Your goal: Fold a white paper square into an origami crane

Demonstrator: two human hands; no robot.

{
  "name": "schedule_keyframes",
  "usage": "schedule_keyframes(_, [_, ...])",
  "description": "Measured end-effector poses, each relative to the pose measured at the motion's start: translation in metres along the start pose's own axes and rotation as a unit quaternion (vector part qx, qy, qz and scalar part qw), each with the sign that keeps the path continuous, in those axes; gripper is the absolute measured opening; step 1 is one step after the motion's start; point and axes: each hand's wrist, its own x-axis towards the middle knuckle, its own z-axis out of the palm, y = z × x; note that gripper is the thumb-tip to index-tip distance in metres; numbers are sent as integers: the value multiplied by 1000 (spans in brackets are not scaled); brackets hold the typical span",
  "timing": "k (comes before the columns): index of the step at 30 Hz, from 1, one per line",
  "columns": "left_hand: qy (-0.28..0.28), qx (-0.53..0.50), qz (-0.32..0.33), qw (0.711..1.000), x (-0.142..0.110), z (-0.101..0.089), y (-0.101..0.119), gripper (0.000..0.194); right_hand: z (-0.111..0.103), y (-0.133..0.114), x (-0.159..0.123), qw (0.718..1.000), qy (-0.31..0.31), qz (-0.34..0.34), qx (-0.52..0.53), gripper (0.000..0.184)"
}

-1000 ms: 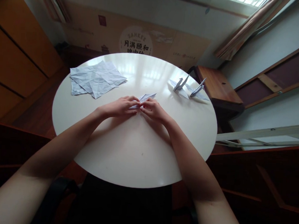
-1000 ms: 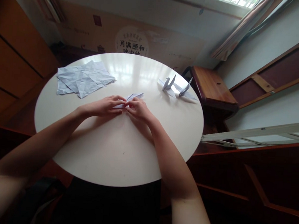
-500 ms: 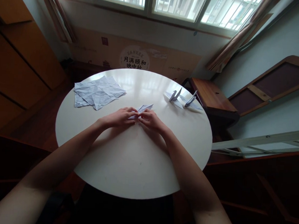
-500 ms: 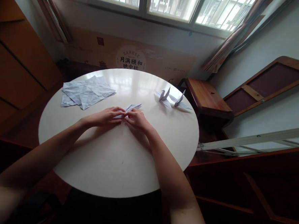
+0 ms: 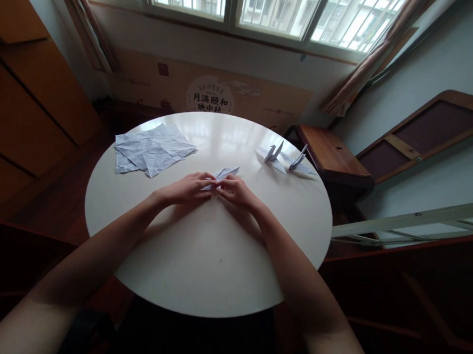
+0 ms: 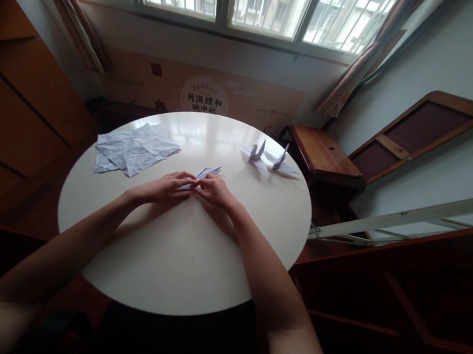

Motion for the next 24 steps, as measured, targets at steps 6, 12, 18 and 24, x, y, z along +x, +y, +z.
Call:
schedule_keyframes(6, [8,-7,6,1000,0,-2,2,42,0,-1,1,1000,-1,-1,-1,17])
schedule_keyframes(12, [-7,0,-6,1000,1,-3,4,43,1,0,-1,1000,3,2,13,17])
schedule_keyframes(18, [-10,-3,-9,1000,0,-4,6,44,1,0,0,1000,1,5,14,16])
schedule_keyframes(24, [-5,-4,-10,1000,0,-6,8,42,1,1,0,1000,4,-1,6,16])
